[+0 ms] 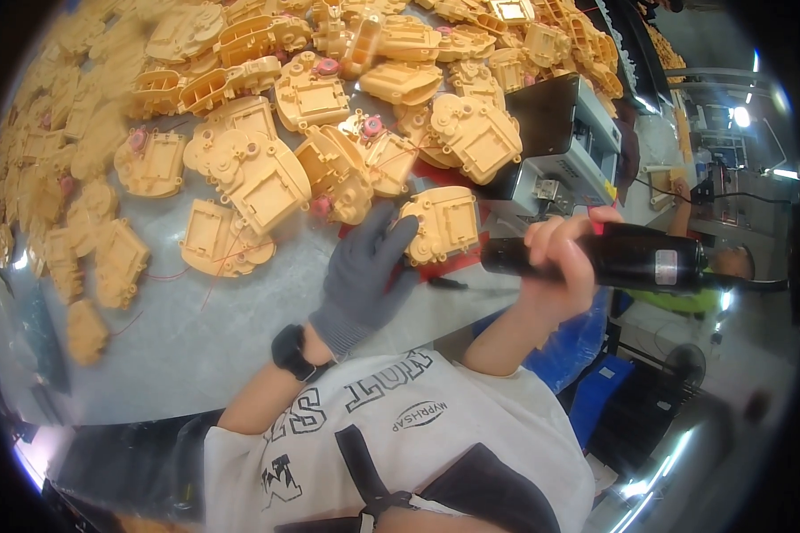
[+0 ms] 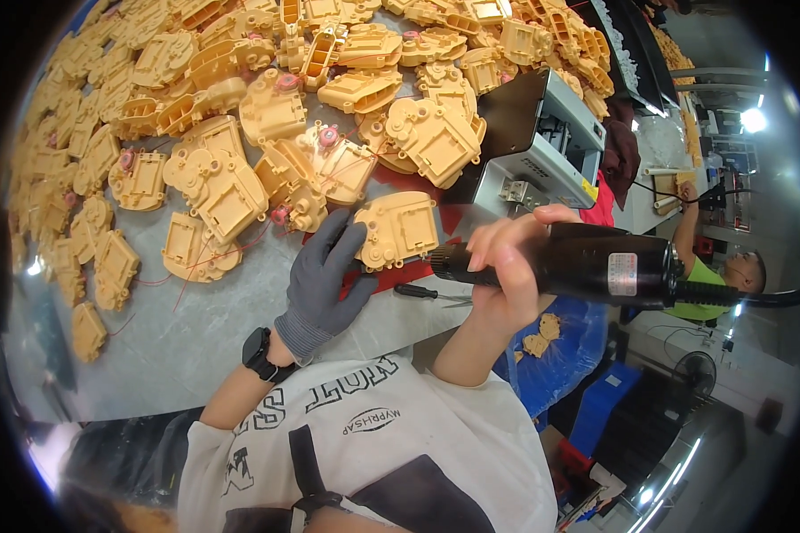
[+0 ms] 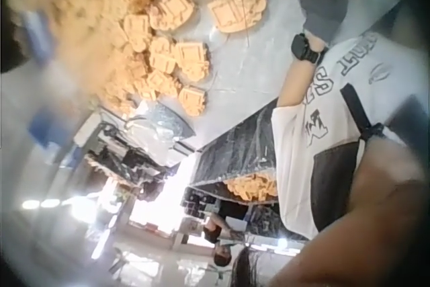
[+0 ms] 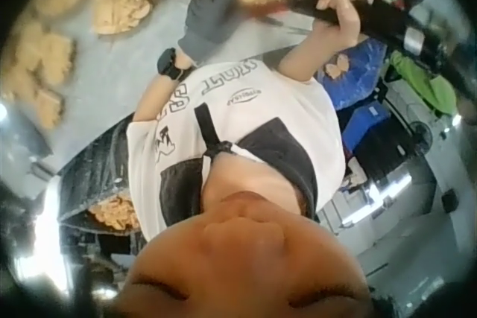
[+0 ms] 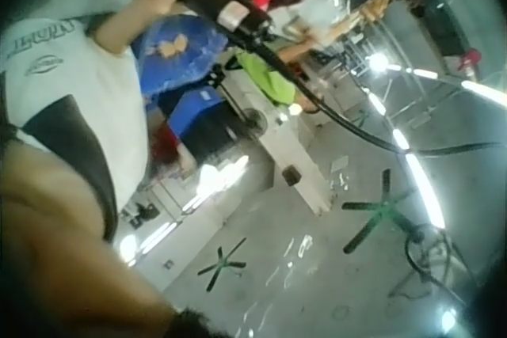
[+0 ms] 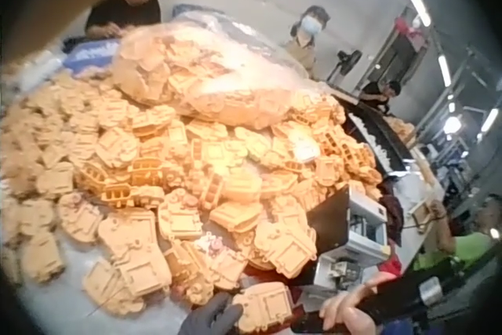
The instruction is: The person fastens plastic housings by driving screws into them with an electric screwdriver and places the assembled parts into a crate.
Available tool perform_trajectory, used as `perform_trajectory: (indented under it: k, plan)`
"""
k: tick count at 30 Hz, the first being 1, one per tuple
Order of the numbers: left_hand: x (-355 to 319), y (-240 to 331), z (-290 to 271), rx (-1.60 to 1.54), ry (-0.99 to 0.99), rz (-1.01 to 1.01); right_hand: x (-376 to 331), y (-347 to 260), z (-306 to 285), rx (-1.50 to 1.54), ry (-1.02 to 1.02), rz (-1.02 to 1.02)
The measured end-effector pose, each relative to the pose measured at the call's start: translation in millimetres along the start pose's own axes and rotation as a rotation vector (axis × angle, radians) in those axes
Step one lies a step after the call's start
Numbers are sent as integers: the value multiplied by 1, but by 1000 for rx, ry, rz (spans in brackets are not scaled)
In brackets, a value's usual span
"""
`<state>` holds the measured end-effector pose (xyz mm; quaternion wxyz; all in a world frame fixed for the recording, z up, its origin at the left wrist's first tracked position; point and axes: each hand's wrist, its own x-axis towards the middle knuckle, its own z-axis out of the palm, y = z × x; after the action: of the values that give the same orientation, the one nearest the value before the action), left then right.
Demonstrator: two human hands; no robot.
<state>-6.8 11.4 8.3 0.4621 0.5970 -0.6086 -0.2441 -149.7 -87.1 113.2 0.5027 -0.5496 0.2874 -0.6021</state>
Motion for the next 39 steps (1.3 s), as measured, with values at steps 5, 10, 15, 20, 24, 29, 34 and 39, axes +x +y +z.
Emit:
perform_trajectory:
  k: [5,10,15,20,24,29,34,39]
  plan:
    - [1,0,1,13,7,10,2,-3,1,21,-14,-21]
    - [1,-1,1,-7,10,10,2,-1,3,-38,15,-43]
    - [1,0,0,-11,6,9,1,2,4,-27,-13,-75]
    - [1,-2,1,-6,17,16,0,6,5,-21,-29,-59]
    - [1,1,-1,-17,15,22,-1,8,8,-18,-31,-77]
    - [4,-1,-1,-8,-1,6,-2,15,8,-46,-31,-65]
    - [5,2,-4,-19,-8,21,-3,13,4,23,-27,-56]
    - [-1,5,-6,-60,13,6,-7,10,5,26,-45,-45]
